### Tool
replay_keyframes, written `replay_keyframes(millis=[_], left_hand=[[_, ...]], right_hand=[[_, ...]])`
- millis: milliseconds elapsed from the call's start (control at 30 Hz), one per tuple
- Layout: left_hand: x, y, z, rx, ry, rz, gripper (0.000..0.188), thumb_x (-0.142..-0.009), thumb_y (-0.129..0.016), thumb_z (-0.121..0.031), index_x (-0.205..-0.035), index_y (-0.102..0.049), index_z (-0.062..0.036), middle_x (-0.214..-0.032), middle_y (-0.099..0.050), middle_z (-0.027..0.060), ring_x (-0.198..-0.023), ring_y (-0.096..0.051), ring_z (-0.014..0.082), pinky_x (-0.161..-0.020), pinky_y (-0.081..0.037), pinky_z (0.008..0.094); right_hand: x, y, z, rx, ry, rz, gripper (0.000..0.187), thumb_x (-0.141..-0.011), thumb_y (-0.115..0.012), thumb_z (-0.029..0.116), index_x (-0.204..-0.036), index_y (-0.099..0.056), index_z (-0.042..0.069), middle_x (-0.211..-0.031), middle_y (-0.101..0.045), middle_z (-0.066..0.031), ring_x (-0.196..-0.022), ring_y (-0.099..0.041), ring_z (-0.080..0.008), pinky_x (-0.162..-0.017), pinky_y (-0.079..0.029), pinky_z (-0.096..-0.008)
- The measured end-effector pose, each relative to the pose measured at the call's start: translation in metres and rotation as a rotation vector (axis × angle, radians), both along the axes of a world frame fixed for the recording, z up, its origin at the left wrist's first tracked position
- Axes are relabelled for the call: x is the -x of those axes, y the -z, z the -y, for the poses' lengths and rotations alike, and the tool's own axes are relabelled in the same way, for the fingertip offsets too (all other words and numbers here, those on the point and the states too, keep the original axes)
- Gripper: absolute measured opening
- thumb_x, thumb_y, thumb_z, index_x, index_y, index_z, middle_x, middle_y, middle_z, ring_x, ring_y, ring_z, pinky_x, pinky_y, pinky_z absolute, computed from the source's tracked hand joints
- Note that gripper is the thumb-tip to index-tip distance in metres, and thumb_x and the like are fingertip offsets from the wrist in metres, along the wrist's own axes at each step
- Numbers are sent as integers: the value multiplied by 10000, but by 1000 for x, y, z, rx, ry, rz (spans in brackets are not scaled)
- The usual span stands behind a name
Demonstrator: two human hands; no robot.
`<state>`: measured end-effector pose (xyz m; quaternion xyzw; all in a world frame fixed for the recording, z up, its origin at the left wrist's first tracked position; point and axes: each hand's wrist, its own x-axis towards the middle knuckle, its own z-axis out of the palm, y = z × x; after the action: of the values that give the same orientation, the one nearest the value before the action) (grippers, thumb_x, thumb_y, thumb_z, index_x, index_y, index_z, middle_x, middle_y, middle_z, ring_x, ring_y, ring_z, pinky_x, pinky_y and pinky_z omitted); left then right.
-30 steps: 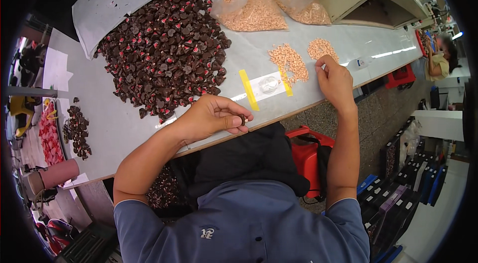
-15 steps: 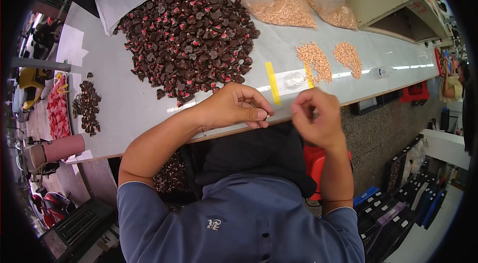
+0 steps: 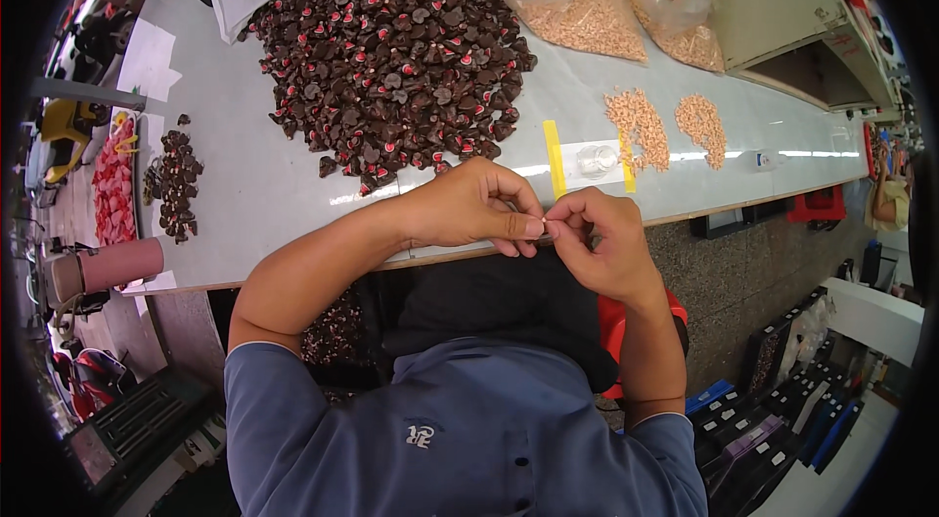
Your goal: Sorting and inspecting small plastic components on a workbench in a factory setting.
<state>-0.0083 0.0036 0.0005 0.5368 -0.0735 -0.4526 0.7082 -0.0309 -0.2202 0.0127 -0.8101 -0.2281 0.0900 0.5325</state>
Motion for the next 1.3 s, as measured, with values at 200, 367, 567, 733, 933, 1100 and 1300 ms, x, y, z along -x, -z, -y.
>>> replay_keyframes(millis=[200, 367, 567, 733, 933, 1100, 1300], left_hand=[[-1, -1, 0, -42, 54, 9, 203, -906, -709, -161, -1005, -682, 14, -889, -716, 111, -811, -701, 141, -692, -571, 246], [-1, 1, -1, -39, 75, 23, 201, -906, -709, -161, -1001, -683, 15, -888, -716, 106, -808, -701, 142, -693, -570, 246], [-2, -1, -1, -40, 81, 22, 199, -903, -712, -163, -993, -684, 13, -885, -715, 104, -808, -702, 147, -688, -572, 248], [-1, 0, 0, -28, 76, 30, 203, -902, -713, -161, -996, -684, 16, -889, -716, 110, -812, -704, 150, -680, -573, 251], [-1, -3, 0, -43, 24, 31, 206, -899, -705, -119, -1037, -687, 33, -903, -719, 117, -822, -706, 148, -678, -566, 243], [-1, -1, 0, -29, -6, 31, 215, -902, -690, -90, -1077, -685, 34, -909, -721, 121, -819, -705, 143, -685, -561, 238], [-2, 1, 0, 10, -19, 48, 220, -912, -665, -65, -1110, -674, 31, -1027, -709, 120, -863, -700, 153, -683, -557, 250]], right_hand=[[2, 2, 3, -38, -27, -75, 64, -825, -671, -13, -872, -630, 1, -636, -605, -13, -548, -530, -55, -502, -399, -216], [1, 5, 5, -18, -58, -72, 61, -830, -668, -11, -878, -631, -2, -646, -620, -23, -553, -544, -60, -502, -407, -221], [0, 4, 4, 35, -78, 107, 58, -840, -665, -13, -886, -632, 2, -654, -624, -43, -528, -553, -94, -494, -415, -232], [-2, -7, 4, 102, -113, 235, 77, -824, -674, -19, -881, -630, 6, -643, -606, -54, -506, -552, -126, -473, -411, -253], [-18, -22, 23, 228, -7, 402, 99, -810, -674, -34, -873, -619, 19, -587, -560, -51, -474, -531, -160, -449, -390, -293], [-38, -40, 33, 607, 47, 628, 126, -813, -674, 1, -883, -585, 56, -561, -540, -66, -503, -560, -252, -480, -397, -373], [-44, -40, 31, 808, -16, 690, 123, -829, -666, 43, -885, -563, 80, -574, -552, -79, -521, -567, -278, -514, -413, -403]])
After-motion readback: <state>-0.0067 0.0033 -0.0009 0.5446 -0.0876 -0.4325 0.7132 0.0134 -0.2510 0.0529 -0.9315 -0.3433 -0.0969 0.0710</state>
